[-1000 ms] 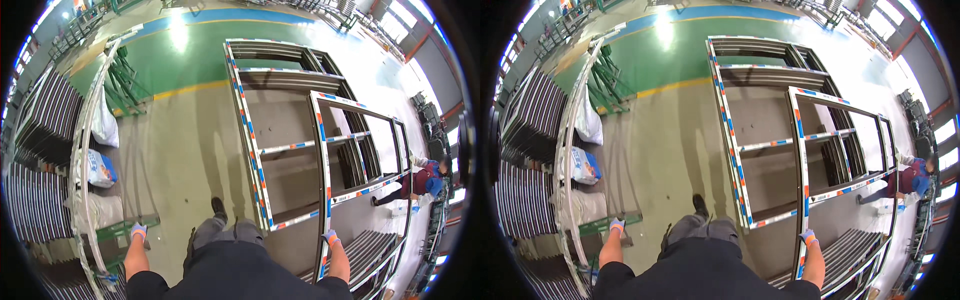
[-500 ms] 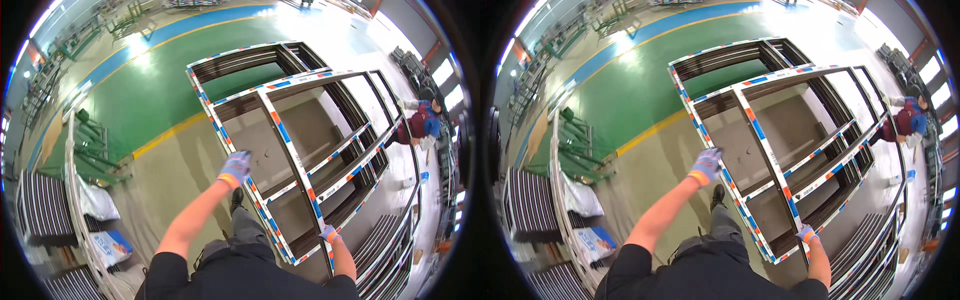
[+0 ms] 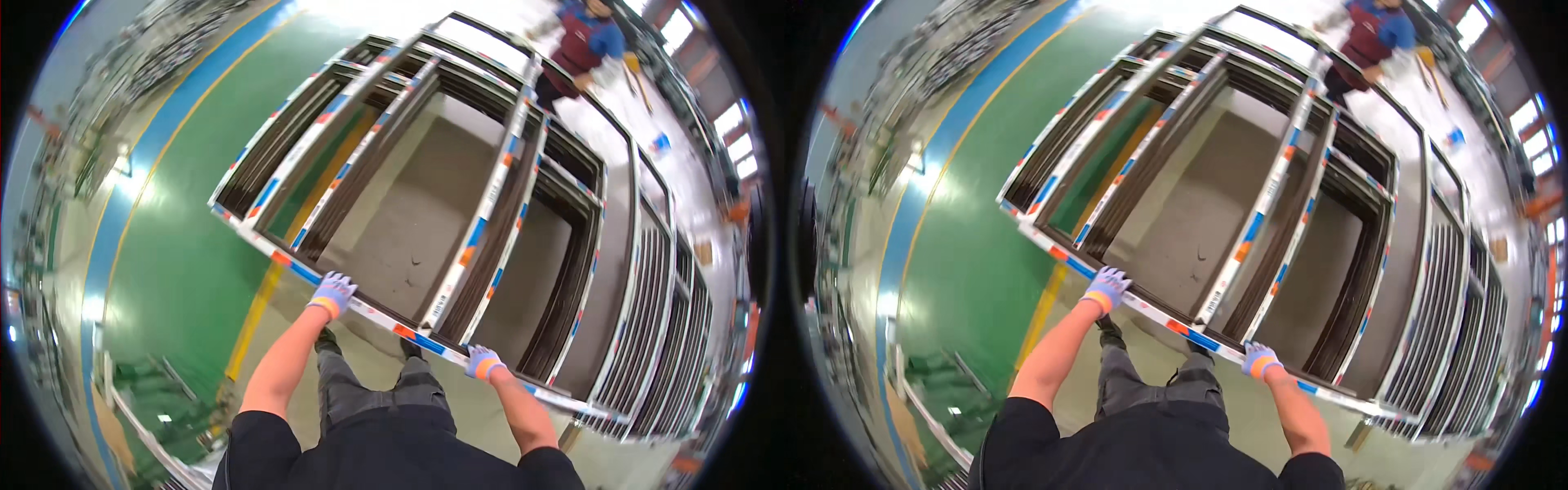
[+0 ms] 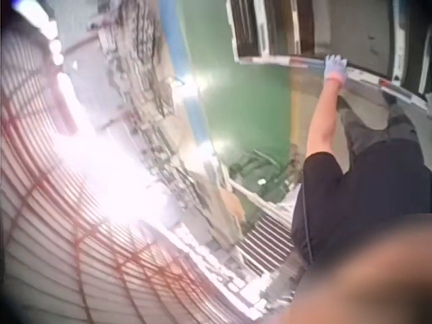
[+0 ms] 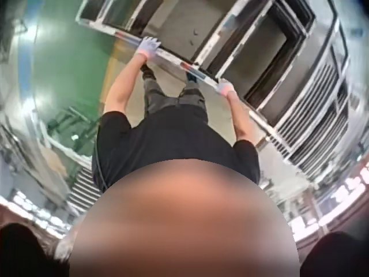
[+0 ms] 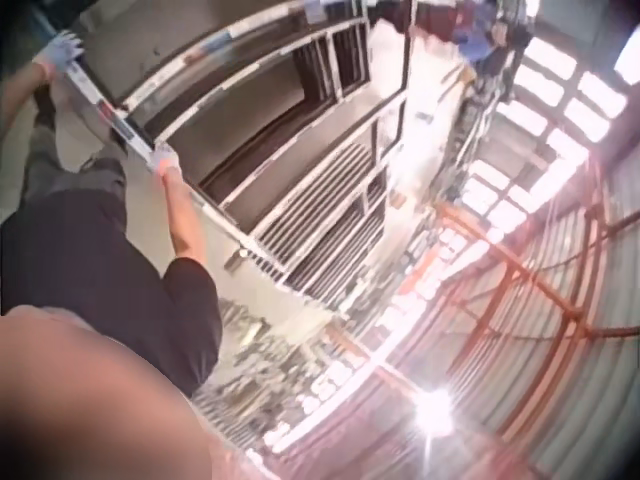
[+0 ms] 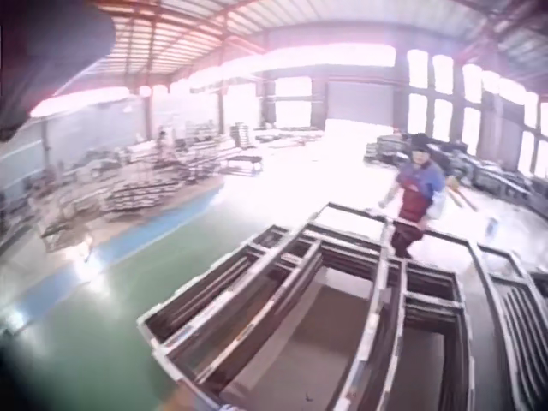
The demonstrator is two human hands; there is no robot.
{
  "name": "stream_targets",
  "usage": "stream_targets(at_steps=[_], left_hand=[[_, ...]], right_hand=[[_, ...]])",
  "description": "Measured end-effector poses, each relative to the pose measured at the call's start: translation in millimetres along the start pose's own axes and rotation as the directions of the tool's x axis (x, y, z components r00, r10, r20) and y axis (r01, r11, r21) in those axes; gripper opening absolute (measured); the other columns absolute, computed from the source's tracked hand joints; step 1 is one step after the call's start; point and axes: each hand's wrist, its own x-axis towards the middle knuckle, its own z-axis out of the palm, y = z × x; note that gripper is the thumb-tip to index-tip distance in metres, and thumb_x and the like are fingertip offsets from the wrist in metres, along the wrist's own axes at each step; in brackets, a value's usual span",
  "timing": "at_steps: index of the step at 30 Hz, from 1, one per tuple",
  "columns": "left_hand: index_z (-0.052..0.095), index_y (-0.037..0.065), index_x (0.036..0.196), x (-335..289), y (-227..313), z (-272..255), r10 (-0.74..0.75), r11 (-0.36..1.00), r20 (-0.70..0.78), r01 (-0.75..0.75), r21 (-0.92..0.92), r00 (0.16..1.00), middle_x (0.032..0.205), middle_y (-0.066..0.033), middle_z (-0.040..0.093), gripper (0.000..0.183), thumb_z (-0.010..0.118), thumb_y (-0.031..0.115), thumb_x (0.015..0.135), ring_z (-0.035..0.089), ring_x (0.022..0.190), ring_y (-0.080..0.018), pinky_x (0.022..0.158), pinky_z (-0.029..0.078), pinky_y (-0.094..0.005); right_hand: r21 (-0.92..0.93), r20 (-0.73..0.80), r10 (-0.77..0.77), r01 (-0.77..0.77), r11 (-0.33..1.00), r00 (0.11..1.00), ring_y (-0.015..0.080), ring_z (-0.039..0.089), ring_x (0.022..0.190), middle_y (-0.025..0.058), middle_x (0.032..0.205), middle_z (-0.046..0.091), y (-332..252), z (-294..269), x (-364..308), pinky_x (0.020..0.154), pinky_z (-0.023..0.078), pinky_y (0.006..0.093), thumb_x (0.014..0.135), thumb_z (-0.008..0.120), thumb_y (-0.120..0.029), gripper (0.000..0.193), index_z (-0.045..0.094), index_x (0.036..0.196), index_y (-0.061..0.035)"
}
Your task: Apply sealant to the corners and joints of metal frames using a caulking gun.
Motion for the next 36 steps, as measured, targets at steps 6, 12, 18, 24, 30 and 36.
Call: stream_targets(at_steps=[6,12,18,24,30,36], left_hand=[[0.062,0.017,0.118,-26.7,-222.8,35.8,-0.074,0.996,0.118,0.066,0.065,0.99,0.125,-0.0099,0.058,0.035,0.048,0.022,0.086,0.05,0.121,-0.0269,0.106,0.032,-0.0433],[0.06,0.017,0.118,-34.1,-408.5,94.5,-0.161,0.986,0.168,0.152,0.068,0.973,0.126,-0.0078,0.056,0.038,0.051,0.015,0.081,0.049,0.121,-0.0264,0.107,0.03,-0.0453],[0.057,0.013,0.123,-38.7,-528.5,138.0,-0.209,0.974,0.186,0.187,0.129,0.96,0.127,-0.0126,0.054,0.046,0.057,0.02,0.077,0.047,0.122,-0.0294,0.108,0.029,-0.047],[0.054,0.011,0.122,-9.5,-614.0,170.3,-0.203,0.979,0.202,0.194,0.064,0.958,0.128,-0.0125,0.052,0.046,0.057,0.015,0.076,0.045,0.124,-0.0301,0.11,0.028,-0.0462],[0.046,0.008,0.135,43.7,-696.7,205.4,-0.25,0.961,0.379,0.182,0.208,0.891,0.141,-0.0152,0.044,0.057,0.056,0.014,0.08,0.041,0.132,-0.0281,0.11,0.03,-0.0382],[0.038,0.008,0.143,90.2,-742.1,246.2,-0.236,0.961,0.457,0.139,0.238,0.858,0.147,-0.0138,0.038,0.056,0.046,0.016,0.088,0.036,0.137,-0.029,0.112,0.028,-0.0398]], right_hand=[[0.08,-0.039,-0.049,0.052,0.995,0.998,0.033,0.058,0.113,0.0217,0.116,0.062,-189.4,-43.6,133.6,0.098,0.043,0.0427,0.08,0.048,-0.02,0.049,0.055,0.122,0.0027],[0.114,-0.11,-0.078,0.091,0.989,0.991,0.0332,0.054,0.118,0.0207,0.125,0.056,-342.7,-72.7,269.9,0.099,0.042,0.0429,0.082,0.049,-0.019,0.049,0.051,0.127,-0.0003],[0.171,-0.036,-0.06,0.065,0.983,0.998,0.0343,0.053,0.12,0.0205,0.128,0.054,-437.2,-108.7,361.4,0.102,0.04,0.0478,0.088,0.047,-0.017,0.046,0.049,0.13,-0.0013],[0.09,-0.108,-0.165,0.175,0.98,0.98,0.0354,0.055,0.115,0.0197,0.122,0.058,-488.9,-142.1,426.3,0.097,0.043,0.0453,0.083,0.055,-0.018,0.047,0.052,0.126,0.0],[0.138,-0.069,0.051,-0.041,0.99,0.996,0.0334,0.055,0.113,0.0162,0.12,0.059,-544.8,-156.6,521.3,0.094,0.041,0.0482,0.089,0.046,-0.019,0.042,0.054,0.127,-0.0022],[0.143,-0.039,0.062,-0.055,0.988,0.997,0.0394,0.041,0.132,0.0242,0.144,0.041,-562.7,-170.1,570.1,0.108,0.03,0.0533,0.097,0.034,-0.021,0.05,0.037,0.142,0.0001]])
